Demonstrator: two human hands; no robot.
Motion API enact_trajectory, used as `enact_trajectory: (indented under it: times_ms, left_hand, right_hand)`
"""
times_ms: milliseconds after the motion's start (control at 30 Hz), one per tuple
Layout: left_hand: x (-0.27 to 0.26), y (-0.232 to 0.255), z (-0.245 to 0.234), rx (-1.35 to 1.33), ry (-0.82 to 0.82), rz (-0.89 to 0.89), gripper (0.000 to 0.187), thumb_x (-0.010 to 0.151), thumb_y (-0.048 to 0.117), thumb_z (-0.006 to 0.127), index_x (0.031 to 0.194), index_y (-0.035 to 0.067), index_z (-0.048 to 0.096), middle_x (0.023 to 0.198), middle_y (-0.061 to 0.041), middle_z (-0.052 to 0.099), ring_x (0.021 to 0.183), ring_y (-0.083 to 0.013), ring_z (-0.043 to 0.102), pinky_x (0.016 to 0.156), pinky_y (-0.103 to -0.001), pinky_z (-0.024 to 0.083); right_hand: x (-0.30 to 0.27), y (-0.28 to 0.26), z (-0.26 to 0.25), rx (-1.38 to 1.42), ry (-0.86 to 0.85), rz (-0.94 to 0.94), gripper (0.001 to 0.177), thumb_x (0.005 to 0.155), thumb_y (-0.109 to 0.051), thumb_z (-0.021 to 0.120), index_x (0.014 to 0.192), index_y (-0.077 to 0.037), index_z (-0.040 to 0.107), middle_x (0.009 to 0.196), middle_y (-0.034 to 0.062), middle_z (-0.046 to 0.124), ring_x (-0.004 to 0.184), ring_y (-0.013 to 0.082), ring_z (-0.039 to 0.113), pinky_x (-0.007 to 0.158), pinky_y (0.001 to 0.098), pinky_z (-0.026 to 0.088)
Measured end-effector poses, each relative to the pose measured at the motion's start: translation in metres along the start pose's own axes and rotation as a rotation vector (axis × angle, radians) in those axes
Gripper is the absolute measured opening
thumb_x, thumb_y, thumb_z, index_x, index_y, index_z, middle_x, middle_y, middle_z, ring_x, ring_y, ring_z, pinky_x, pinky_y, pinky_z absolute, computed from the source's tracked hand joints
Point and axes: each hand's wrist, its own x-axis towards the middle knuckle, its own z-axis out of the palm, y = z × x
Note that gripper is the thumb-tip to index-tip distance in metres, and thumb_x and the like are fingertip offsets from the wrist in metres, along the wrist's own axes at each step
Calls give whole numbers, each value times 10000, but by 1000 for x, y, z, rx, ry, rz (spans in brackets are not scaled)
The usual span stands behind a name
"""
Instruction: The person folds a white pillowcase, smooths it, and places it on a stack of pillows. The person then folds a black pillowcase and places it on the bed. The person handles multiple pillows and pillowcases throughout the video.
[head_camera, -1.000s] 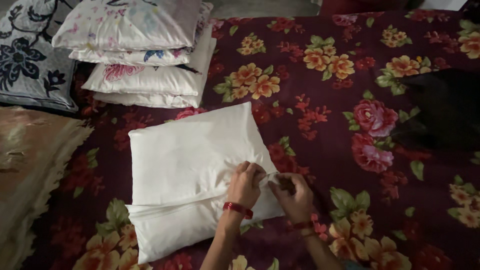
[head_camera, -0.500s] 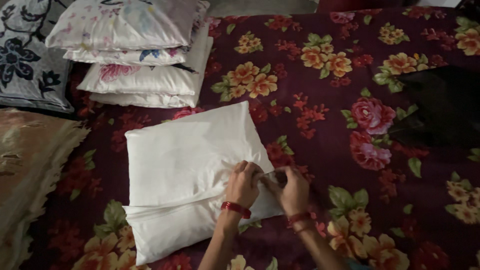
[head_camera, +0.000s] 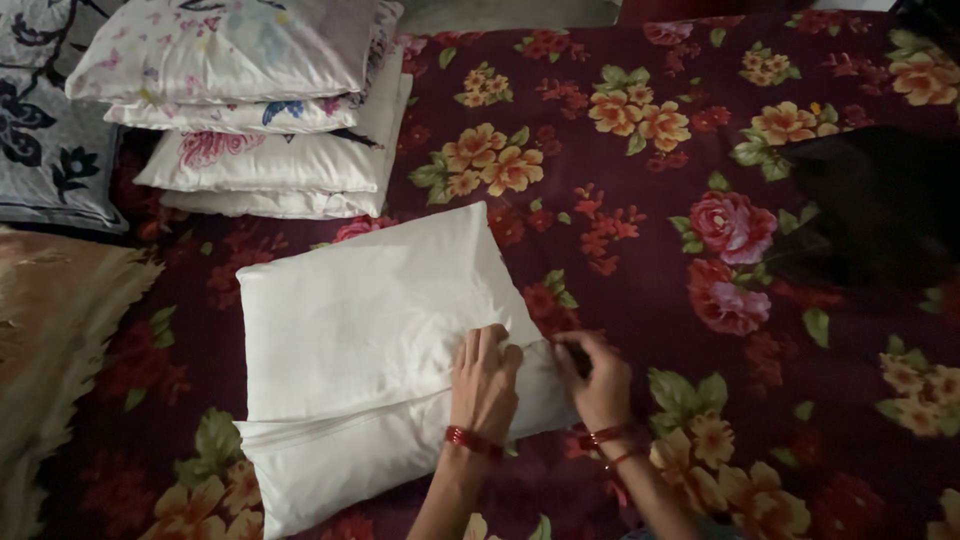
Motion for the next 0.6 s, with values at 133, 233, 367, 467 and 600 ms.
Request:
enact_trajectory:
  times_ms: [133, 233, 367, 467, 600]
  left_hand:
    - [8, 12, -7, 7, -31, -26, 145, 745, -4, 626, 874, -54, 669, 1193, -192, 565, 1118, -351, 544, 935, -487, 476]
    - [15, 15, -7, 40, -65, -7, 96, 791, -2, 644, 868, -47, 678, 1259, -193, 554, 1187, -352, 530, 973, -480, 467]
    - [20, 13, -4, 160, -87, 87, 145, 707, 37, 695, 835, -11, 742, 1360, -217, 534, 1260, -367, 503, 999, -478, 456]
    - [22, 15, 3, 164, -177, 110, 177, 666, 52, 726, 831, 22, 781, 1415, -202, 522, 1282, -357, 487, 1032, -453, 454]
    - [30, 13, 13, 274, -275, 118, 165, 718, 101, 761, 844, -5, 769, 1404, -203, 519, 1299, -356, 472, 1055, -443, 441]
  right_hand:
    - [0, -2, -3, 11, -69, 299, 220, 881, -249, 780, 1029, -87, 790, 848, 73, 786, 707, 215, 708, 665, 350, 550]
    - [0, -7, 2, 71, -70, 260, 258, 824, -249, 821, 1002, -66, 786, 867, 76, 790, 747, 189, 731, 686, 322, 582]
    - [0, -12, 5, 62, -97, 254, 278, 758, -184, 858, 976, -32, 773, 910, 99, 783, 778, 176, 767, 700, 320, 612]
    - [3, -7, 7, 90, -84, 47, 208, 822, -124, 760, 1010, -36, 771, 968, 106, 776, 848, 179, 779, 739, 318, 628]
    - [13, -7, 9, -89, -92, -70, 187, 811, -144, 771, 954, -24, 769, 873, 137, 745, 726, 239, 745, 634, 351, 589]
